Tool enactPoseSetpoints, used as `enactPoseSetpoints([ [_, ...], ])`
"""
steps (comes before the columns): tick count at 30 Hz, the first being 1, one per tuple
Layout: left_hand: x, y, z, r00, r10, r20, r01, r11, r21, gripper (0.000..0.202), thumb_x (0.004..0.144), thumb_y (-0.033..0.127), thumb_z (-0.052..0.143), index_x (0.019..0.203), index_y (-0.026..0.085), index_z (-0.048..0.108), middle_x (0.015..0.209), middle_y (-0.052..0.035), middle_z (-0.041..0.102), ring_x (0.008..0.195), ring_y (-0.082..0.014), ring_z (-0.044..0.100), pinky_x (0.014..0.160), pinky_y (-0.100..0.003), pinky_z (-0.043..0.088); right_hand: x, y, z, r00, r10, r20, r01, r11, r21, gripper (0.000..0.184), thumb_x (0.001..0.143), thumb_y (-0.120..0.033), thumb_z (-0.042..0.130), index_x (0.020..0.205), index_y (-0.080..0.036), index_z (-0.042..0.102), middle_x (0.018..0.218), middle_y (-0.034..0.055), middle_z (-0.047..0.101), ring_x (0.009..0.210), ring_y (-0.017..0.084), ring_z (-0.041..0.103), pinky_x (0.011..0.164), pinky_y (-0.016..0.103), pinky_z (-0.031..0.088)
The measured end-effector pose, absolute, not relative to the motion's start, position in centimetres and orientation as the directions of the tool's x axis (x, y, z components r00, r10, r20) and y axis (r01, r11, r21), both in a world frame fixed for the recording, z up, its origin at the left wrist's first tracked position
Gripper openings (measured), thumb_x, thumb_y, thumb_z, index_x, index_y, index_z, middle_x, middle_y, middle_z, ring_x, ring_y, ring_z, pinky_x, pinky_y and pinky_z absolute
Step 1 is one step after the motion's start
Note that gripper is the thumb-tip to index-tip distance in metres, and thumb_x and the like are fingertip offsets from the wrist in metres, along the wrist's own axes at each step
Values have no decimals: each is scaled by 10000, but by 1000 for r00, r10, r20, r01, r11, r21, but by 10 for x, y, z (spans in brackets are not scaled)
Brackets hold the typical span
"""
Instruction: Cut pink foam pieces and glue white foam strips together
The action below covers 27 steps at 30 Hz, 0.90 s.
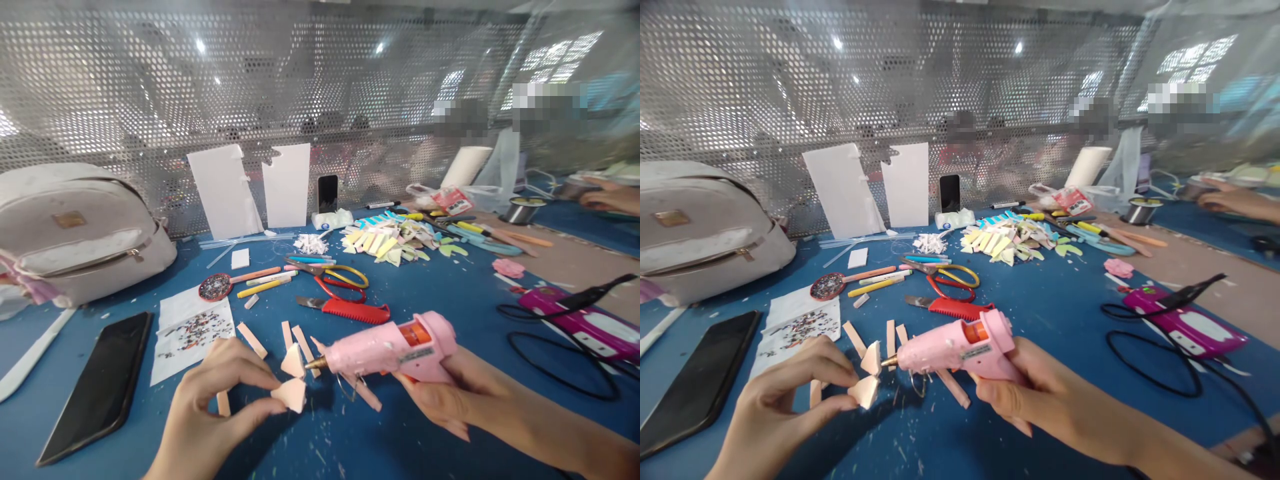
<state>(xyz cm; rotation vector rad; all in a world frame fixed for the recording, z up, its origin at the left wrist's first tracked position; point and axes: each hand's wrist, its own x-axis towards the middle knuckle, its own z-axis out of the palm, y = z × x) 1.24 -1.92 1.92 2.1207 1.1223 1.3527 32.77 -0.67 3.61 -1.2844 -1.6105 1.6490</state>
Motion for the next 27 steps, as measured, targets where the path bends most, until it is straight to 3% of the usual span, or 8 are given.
enactPoseSetpoints([
  [6, 6, -20, 12, 259, 800, 541, 419, -598, 684, 125, 871, 376, 797, 835, 269, 744, 768, 28, 729, 708, -139, 666, 626, -236, 492, 327, -4, 37, -428, 870, -244, 264, -138, -955, 472, 849, -665, 665, 894, -196, 641, 584, -51, 431, 546, 139, 365, 551, 294, 313],
  [11, 4, -21, 9, 239, 816, 527, 395, -577, 715, 116, 864, 367, 804, 832, 272, 744, 761, 27, 725, 701, -142, 654, 557, -221, 461, 332, 2, 42, -314, 930, -194, 367, -70, -928, 514, 850, -685, 620, 987, -190, 649, 587, -45, 448, 561, 156, 404, 583, 308, 351],
  [16, 2, -21, 7, 255, 818, 515, 415, -574, 706, 78, 872, 337, 800, 866, 283, 744, 784, 35, 722, 719, -137, 662, 586, -220, 474, 359, 25, 45, -212, 977, -38, 568, 91, -818, 533, 898, -672, 578, 660, -197, 541, 597, -2, 499, 596, 165, 486, 645, 313, 415],
  [19, 0, -20, 5, 276, 810, 517, 445, -585, 679, 71, 873, 320, 801, 869, 279, 743, 792, 30, 721, 737, -146, 673, 640, -237, 496, 382, 46, 46, -205, 975, 88, 677, 206, -706, 446, 951, -548, 561, 674, -199, 581, 683, 35, 613, 706, 199, 593, 740, 297, 462],
  [22, 0, -18, 4, 277, 795, 540, 455, -603, 655, 79, 867, 321, 804, 850, 274, 742, 775, 23, 723, 713, -154, 680, 617, -241, 499, 402, 63, 44, -119, 978, 173, 733, 204, -649, 309, 946, -451, 606, 774, -196, 638, 755, 39, 670, 804, 221, 643, 797, 280, 478],
  [27, 0, -18, 2, 288, 799, 528, 477, -597, 645, 98, 871, 342, 795, 829, 266, 750, 776, 2, 734, 715, -174, 695, 630, -258, 519, 415, 69, 27, -77, 976, 203, 740, 193, -644, 293, 951, -396, 599, 752, -190, 664, 711, 33, 672, 714, 205, 660, 705, 254, 503],
])
